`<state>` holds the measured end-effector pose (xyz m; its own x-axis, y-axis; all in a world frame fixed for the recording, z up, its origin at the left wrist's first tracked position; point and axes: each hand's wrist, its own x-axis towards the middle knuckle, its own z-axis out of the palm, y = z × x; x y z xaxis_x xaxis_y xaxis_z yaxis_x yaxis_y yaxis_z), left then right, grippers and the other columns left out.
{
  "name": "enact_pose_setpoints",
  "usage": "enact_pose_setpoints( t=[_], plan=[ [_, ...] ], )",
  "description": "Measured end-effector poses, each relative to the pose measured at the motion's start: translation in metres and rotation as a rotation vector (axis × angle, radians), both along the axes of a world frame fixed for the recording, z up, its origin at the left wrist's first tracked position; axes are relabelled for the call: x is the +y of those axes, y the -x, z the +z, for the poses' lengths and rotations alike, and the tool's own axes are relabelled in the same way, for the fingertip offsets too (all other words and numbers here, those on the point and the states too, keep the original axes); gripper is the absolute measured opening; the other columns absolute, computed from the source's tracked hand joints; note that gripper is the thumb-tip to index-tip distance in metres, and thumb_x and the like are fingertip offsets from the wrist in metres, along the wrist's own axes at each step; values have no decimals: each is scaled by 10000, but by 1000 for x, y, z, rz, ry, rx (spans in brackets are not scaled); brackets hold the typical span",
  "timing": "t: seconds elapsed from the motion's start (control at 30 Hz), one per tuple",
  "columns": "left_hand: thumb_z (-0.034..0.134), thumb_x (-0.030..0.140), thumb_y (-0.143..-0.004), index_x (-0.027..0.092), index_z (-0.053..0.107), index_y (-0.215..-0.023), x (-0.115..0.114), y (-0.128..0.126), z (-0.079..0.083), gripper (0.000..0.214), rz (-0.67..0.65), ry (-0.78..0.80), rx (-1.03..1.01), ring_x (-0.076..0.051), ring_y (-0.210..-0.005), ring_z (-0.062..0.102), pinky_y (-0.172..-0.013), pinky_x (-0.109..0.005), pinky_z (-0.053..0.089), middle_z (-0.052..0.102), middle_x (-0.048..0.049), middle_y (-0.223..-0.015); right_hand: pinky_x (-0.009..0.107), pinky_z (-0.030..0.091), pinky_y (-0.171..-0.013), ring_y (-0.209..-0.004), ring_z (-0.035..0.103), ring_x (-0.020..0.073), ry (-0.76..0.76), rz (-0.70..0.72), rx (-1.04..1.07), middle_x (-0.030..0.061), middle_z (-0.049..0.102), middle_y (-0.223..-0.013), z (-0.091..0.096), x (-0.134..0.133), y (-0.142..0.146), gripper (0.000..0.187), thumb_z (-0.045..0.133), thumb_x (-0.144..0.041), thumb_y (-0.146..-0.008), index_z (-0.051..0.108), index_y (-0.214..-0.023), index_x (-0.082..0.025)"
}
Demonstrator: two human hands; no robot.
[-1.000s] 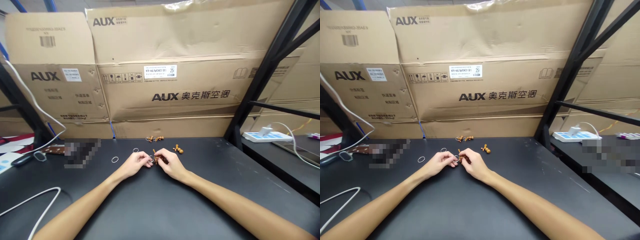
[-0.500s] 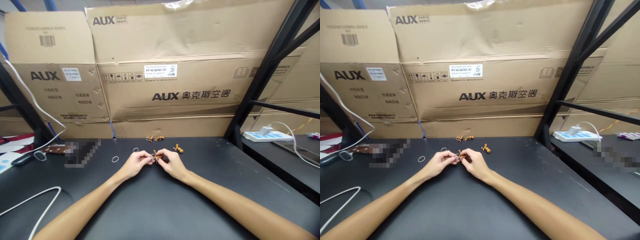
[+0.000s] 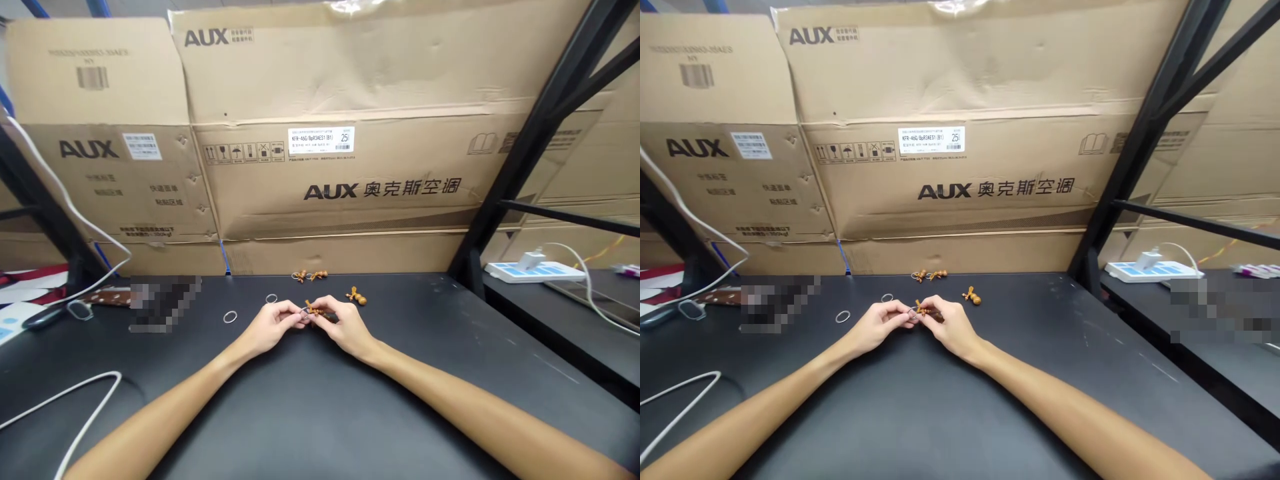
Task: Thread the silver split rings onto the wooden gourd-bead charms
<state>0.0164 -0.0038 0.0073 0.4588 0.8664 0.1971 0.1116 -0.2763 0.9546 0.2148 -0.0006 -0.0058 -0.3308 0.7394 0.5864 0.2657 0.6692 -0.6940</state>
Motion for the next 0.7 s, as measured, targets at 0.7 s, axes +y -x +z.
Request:
enact_pose_setpoints(
  t=[0.7],
  plan=[
    [629, 372, -818, 122, 673, -891, -2, 0, 4, 264, 35, -1, 41, -197, -836, 673, -831, -336, 525, 713, -74, -879, 274, 543, -627, -686, 674, 165, 31, 43, -2, 26, 717, -819, 1, -1, 0, 145, 612, -329, -843, 666, -889, -203]
  ],
)
